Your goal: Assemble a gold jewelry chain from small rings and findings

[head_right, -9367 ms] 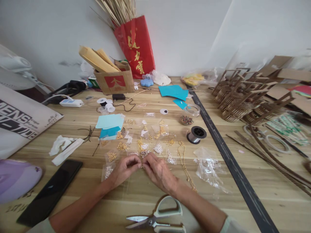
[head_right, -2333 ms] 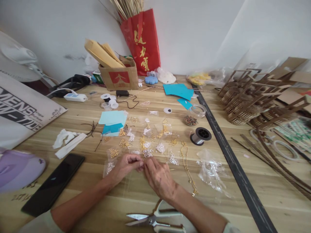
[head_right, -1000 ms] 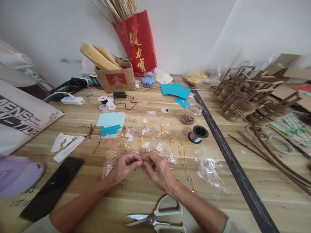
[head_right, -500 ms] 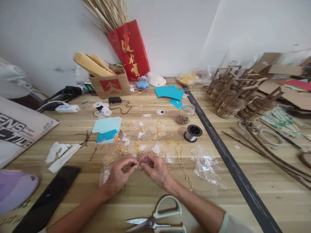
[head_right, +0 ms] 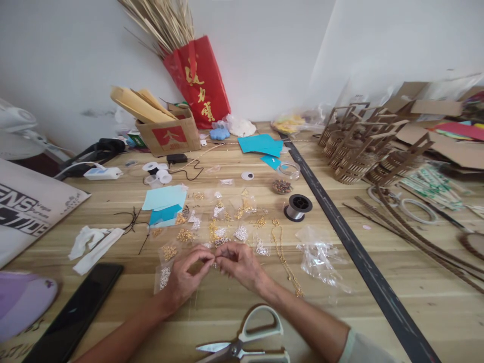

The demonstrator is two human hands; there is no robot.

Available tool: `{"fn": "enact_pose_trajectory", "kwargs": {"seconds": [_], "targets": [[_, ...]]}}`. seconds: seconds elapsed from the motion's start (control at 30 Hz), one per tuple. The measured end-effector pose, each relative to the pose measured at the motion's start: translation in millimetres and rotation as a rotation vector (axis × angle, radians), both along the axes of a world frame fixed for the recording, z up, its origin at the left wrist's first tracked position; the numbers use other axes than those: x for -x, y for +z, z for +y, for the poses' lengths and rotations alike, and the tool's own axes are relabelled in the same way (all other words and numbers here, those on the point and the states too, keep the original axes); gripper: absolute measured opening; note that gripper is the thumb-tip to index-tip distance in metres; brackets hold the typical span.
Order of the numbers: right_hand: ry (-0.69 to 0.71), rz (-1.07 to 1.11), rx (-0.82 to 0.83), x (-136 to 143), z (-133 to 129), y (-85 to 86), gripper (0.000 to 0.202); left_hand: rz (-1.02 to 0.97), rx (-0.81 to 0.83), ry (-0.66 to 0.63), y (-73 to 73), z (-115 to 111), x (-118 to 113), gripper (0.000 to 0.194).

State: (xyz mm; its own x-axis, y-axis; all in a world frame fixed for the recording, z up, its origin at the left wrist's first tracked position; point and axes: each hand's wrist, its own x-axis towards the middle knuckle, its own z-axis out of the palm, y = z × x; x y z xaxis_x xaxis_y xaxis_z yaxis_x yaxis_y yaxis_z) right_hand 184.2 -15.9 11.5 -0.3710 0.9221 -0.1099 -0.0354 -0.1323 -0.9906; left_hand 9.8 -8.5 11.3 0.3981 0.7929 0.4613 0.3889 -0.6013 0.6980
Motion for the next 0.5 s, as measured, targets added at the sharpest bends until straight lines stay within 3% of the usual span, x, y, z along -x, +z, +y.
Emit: {"fn": "enact_pose_trajectory", "kwargs": {"seconds": [0.5], "targets": [[0.019, 0.011, 0.0, -0.3, 0.3, -1.3, 0.025, -0.076, -0.168, -0.048, -3.5, 1.9, -0.9, 0.012]]}}
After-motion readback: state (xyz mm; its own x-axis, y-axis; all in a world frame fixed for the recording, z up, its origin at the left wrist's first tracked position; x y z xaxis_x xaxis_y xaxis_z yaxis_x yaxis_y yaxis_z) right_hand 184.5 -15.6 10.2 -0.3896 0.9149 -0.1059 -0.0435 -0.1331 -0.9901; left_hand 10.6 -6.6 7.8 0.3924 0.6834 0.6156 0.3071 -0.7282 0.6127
